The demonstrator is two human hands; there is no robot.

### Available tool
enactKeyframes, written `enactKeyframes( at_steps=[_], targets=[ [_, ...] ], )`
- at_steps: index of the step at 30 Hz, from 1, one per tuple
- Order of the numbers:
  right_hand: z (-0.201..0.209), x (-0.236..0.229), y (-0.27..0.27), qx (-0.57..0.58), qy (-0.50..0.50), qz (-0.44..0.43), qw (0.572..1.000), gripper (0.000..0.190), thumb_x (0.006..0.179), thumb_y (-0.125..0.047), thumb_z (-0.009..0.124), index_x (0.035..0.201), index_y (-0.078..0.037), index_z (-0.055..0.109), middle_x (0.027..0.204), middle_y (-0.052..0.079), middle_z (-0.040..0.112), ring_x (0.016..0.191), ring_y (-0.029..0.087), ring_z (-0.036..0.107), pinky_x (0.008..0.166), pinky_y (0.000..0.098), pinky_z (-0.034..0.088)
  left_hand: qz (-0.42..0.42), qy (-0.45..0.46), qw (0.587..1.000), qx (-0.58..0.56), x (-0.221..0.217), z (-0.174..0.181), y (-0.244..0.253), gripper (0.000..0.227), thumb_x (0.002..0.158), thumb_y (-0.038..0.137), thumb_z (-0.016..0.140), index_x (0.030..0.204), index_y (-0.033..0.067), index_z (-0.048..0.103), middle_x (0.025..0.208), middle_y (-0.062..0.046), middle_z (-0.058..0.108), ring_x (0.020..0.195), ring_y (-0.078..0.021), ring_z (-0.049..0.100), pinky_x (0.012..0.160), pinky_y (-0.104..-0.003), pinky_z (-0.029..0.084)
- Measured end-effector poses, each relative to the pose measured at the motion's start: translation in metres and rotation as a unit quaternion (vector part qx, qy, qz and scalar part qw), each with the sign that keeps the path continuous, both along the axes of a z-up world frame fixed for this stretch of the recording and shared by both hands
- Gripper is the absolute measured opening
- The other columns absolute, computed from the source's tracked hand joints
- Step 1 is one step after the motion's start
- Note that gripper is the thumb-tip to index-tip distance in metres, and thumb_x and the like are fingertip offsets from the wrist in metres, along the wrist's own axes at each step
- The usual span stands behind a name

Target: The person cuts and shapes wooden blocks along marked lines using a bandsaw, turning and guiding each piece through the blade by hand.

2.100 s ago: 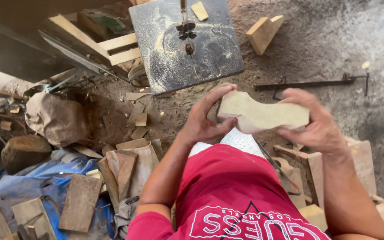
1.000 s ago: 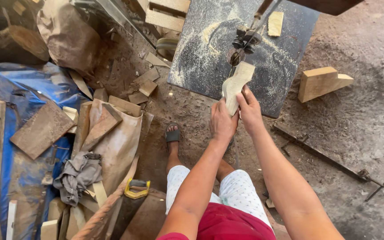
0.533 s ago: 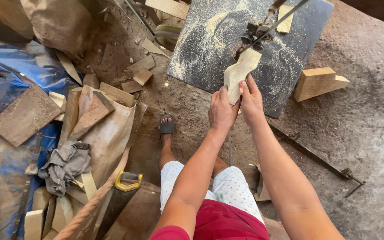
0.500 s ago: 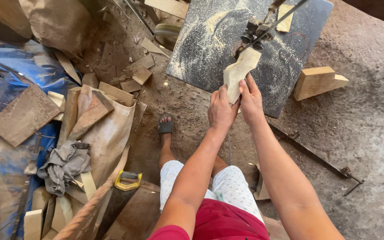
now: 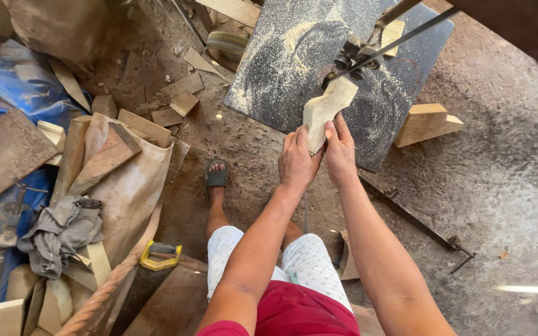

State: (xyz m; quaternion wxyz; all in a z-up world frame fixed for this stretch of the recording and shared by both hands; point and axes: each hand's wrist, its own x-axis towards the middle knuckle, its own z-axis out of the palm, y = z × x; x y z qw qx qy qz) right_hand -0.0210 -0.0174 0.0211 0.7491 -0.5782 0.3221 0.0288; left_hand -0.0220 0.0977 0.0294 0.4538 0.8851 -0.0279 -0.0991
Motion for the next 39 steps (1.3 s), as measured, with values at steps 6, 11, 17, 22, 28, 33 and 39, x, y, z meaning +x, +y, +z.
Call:
enactKeyframes(
  at_steps=[6,11,17,22,28,33,39],
  targets=[
    [-0.007,-0.003,-0.001,-0.001,0.001,-0.004,1.0,0.059,0.107,-0.021,0.05,0.16,-0.003,0.03,0.15,0.011,0.054,0.13,0.019,0.057,0.109,0.0326,0.049,-0.001,0.015,1.0,-0.005,0.0,0.002,0.002,0.067,0.085,0.027,0.081,0.137,-0.0031,0.051,0.127,-0.022,0.064,0.123,-0.0372,0.059,0.091,-0.048,0.057],
    [-0.008,0.003,-0.001,0.012,-0.016,-0.013,1.0,0.058,0.108,-0.021,0.05,0.16,-0.002,0.032,0.152,0.013,0.053,0.131,0.02,0.057,0.11,0.0334,0.049,-0.005,0.011,1.0,0.0,0.003,-0.002,-0.001,0.066,0.085,0.028,0.081,0.136,-0.0028,0.051,0.131,-0.022,0.064,0.126,-0.0375,0.059,0.091,-0.047,0.057],
    [-0.009,0.013,-0.007,-0.025,0.009,0.0,1.0,0.056,0.109,-0.021,0.05,0.159,-0.002,0.034,0.154,0.013,0.052,0.134,0.02,0.056,0.111,0.0326,0.05,-0.013,0.012,1.0,0.022,0.011,-0.014,-0.009,0.065,0.087,0.027,0.081,0.137,-0.0005,0.05,0.135,-0.02,0.064,0.128,-0.0376,0.057,0.095,-0.047,0.057],
    [-0.013,0.017,-0.013,0.01,-0.036,-0.005,0.999,0.056,0.108,-0.019,0.052,0.158,-0.003,0.035,0.152,0.013,0.053,0.132,0.02,0.057,0.11,0.0329,0.05,-0.012,-0.009,1.0,0.016,0.016,-0.018,-0.011,0.069,0.084,0.025,0.082,0.139,-0.0011,0.049,0.133,-0.021,0.064,0.129,-0.0378,0.057,0.098,-0.047,0.056],
    [-0.016,0.02,-0.018,0.009,-0.041,-0.001,0.999,0.054,0.108,-0.019,0.053,0.157,-0.002,0.038,0.15,0.012,0.056,0.131,0.019,0.058,0.11,0.0321,0.05,-0.005,-0.01,1.0,0.001,0.021,-0.016,-0.011,0.069,0.08,0.022,0.084,0.136,-0.0005,0.05,0.132,-0.02,0.065,0.129,-0.0367,0.057,0.099,-0.046,0.055],
    [-0.021,0.025,-0.022,-0.007,-0.029,0.001,1.0,0.053,0.108,-0.02,0.054,0.156,-0.002,0.041,0.147,0.012,0.058,0.128,0.019,0.06,0.109,0.0333,0.052,-0.002,-0.012,1.0,0.001,0.026,-0.013,-0.015,0.069,0.079,0.022,0.084,0.136,-0.0006,0.051,0.131,-0.02,0.065,0.128,-0.0359,0.057,0.096,-0.046,0.056],
    [-0.015,0.028,-0.025,0.001,-0.038,0.011,0.999,0.052,0.108,-0.021,0.054,0.156,-0.003,0.042,0.145,0.012,0.059,0.126,0.019,0.061,0.108,0.0345,0.053,0.003,-0.013,1.0,-0.002,0.026,-0.014,-0.017,0.066,0.08,0.021,0.084,0.135,0.0004,0.052,0.13,-0.018,0.067,0.126,-0.0351,0.059,0.094,-0.046,0.057]
  ],
)
